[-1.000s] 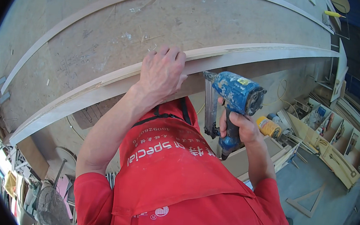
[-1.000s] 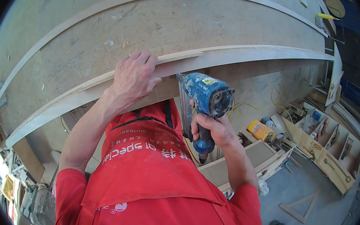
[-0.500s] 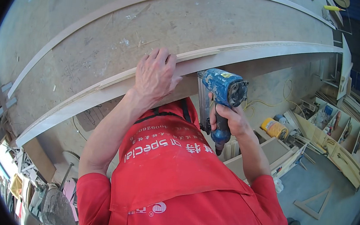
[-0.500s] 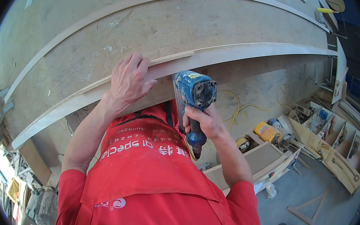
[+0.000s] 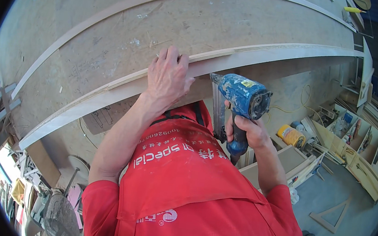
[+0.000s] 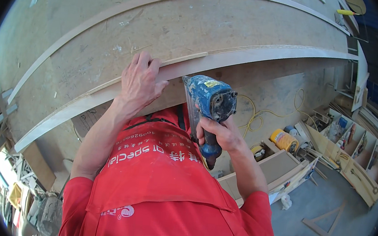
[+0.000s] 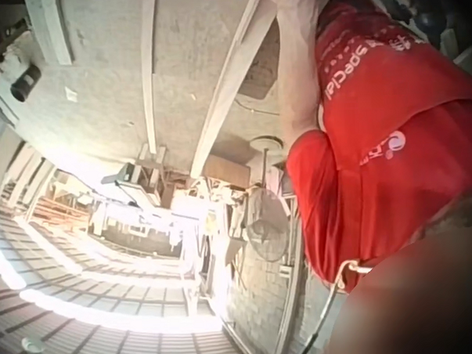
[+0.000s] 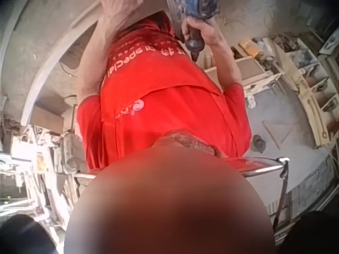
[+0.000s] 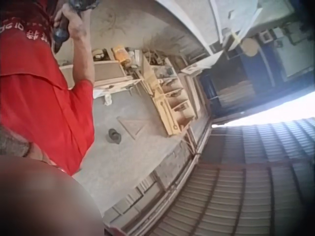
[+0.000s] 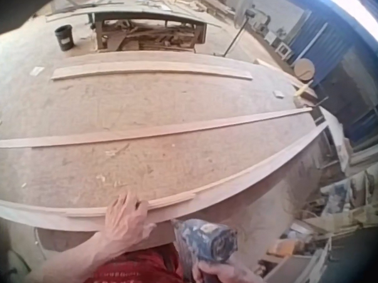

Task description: Using a nail gun to attach wooden trim pieces to a large curved wooden frame on a production floor.

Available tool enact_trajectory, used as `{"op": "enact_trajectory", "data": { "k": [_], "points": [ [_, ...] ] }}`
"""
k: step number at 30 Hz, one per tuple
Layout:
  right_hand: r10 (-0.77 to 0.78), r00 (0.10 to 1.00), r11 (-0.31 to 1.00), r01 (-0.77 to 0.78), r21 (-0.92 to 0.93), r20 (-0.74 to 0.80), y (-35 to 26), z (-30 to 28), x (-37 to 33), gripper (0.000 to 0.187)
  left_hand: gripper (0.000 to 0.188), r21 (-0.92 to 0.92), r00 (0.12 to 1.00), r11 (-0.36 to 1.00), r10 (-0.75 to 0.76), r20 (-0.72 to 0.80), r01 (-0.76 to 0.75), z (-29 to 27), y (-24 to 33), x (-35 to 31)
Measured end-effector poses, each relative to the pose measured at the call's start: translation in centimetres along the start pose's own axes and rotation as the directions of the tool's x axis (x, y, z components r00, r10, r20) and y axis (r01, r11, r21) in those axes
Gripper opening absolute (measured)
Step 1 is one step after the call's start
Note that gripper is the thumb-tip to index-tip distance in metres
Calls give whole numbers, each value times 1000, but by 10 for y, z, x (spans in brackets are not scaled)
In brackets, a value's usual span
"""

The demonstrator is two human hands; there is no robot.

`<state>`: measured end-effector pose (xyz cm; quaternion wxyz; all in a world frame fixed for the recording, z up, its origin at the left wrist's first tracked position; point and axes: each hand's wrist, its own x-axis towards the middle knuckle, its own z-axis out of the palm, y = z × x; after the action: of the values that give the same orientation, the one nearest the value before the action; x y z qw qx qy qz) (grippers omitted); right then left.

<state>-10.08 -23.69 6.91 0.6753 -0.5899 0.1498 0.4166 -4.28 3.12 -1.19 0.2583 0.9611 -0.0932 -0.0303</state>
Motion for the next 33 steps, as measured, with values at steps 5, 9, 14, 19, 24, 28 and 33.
{"op": "enact_trajectory", "data": {
  "k": [5,9,14,19,24,28,33],
  "points": [
    [-34,998,999,33,6,57,-14,14,22,58,44,-2,1000,1000,4,12,-3,2,-8,2],
    [-4,998,999,7,-46,63,-24,23,44,56,38,8,1000,1000,16,-16,-16,9,-15,7],
    [43,999,992,-41,-123,18,-31,29,57,53,31,3,996,997,73,-57,-73,6,-23,15],
    [60,998,990,-58,-131,13,-33,28,60,52,27,21,993,997,70,-93,-69,6,-25,17],
    [80,997,988,-78,-131,11,-36,30,60,52,23,-31,996,998,50,-71,-52,7,-27,17],
    [104,994,987,-105,-119,-14,-40,32,62,53,22,-58,997,997,51,-66,-55,8,-30,21],
    [108,994,987,-108,-117,-5,-50,33,68,54,23,-71,996,996,55,-77,-60,7,-35,27]
  ]
}}
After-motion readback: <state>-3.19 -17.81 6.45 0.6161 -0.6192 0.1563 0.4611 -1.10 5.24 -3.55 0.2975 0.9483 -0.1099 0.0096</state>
